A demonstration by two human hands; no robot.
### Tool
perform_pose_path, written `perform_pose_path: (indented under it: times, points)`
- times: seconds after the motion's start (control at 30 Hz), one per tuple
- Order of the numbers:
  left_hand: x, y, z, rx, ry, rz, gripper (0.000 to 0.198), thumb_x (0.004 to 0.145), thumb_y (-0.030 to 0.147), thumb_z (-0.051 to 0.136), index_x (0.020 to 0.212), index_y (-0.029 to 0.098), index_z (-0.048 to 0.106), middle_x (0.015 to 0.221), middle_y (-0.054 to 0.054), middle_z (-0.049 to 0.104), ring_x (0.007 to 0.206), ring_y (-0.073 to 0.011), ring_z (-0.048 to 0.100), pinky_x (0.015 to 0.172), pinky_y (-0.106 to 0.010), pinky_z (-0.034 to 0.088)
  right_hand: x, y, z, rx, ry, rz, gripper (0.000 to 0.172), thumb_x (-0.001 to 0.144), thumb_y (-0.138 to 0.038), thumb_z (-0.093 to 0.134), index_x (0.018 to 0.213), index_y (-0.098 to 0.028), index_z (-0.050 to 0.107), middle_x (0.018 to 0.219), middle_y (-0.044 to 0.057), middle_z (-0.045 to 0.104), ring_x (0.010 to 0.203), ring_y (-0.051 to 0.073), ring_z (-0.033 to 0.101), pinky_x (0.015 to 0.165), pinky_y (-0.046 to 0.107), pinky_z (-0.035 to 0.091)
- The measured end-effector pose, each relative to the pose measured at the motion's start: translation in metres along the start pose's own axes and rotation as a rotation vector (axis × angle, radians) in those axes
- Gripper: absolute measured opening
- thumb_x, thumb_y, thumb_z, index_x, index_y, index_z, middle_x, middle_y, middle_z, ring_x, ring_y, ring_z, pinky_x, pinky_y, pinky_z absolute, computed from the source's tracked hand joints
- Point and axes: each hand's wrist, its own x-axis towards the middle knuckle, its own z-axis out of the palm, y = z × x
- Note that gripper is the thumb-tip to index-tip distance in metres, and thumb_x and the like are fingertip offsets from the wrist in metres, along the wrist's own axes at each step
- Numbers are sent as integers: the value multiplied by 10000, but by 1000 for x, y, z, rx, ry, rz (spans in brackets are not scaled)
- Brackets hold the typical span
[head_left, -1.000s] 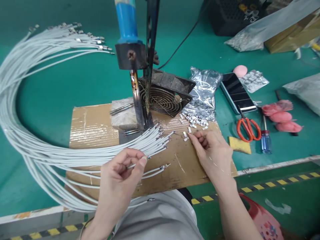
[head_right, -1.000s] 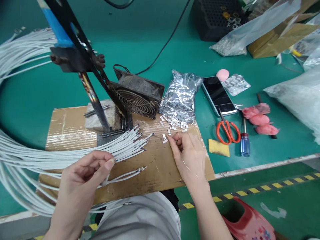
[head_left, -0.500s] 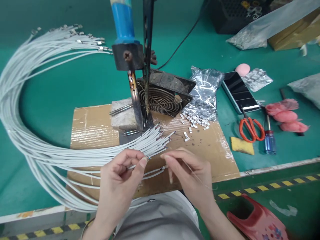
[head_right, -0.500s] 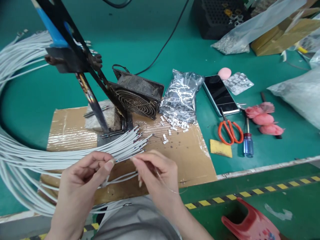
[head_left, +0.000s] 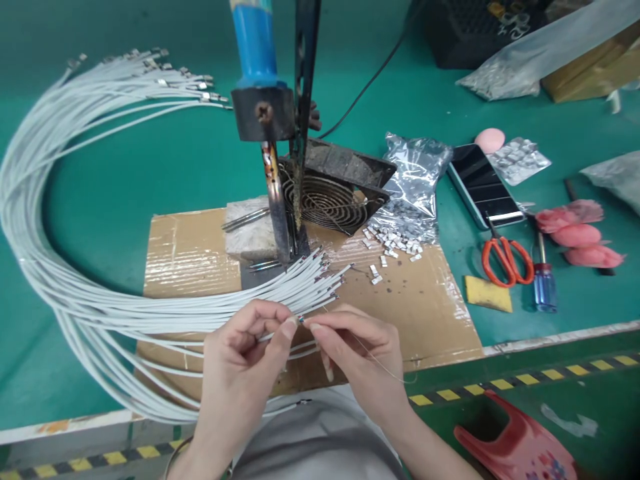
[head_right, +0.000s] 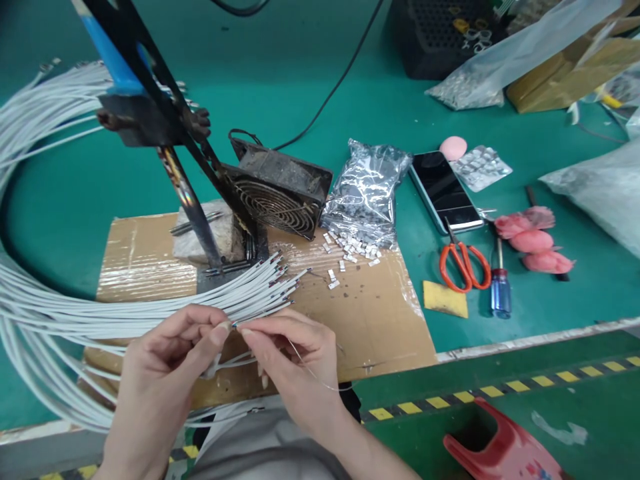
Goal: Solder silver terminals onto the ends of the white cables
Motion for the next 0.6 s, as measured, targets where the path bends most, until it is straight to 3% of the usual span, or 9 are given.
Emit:
perform_pose_path:
  times: [0.17, 0.4, 0.47, 0.6]
  points:
    - [1, -2, -2, -8, -23, 1, 141, 731, 284, 864, 732, 185, 764, 577, 53, 543, 534, -76, 368, 515, -175, 267, -2, 2, 1, -65, 6, -63, 149, 940, -231, 872, 986, -350, 949, 727, 11, 778, 457, 92, 613, 406, 182, 518]
    - [0, -2, -3, -32, -44, -5, 153, 721, 278, 882, 735, 185, 761, 584, 48, 563, 536, -79, 389, 507, -172, 298, -3, 3, -2, -128, 2, -116, 159, 956, -215, 854, 1001, -335, 948, 730, 15, 790, 465, 104, 626, 416, 203, 512]
    - [0, -1, -3, -49, -39, -20, 156, 715, 273, 892, 732, 181, 767, 588, 44, 574, 542, -76, 396, 510, -161, 306, -3, 3, -2, -175, 3, -197, 223, 961, -174, 839, 1053, -350, 941, 729, 10, 795, 496, 117, 649, 446, 217, 536]
    - [0, -1, -5, -47, -56, -42, 145, 724, 268, 887, 735, 186, 768, 602, 43, 585, 551, -78, 412, 521, -154, 333, -3, 4, -2, -356, -12, -509, 461, 944, -78, 817, 1270, -397, 884, 783, 18, 836, 568, 160, 690, 524, 283, 607]
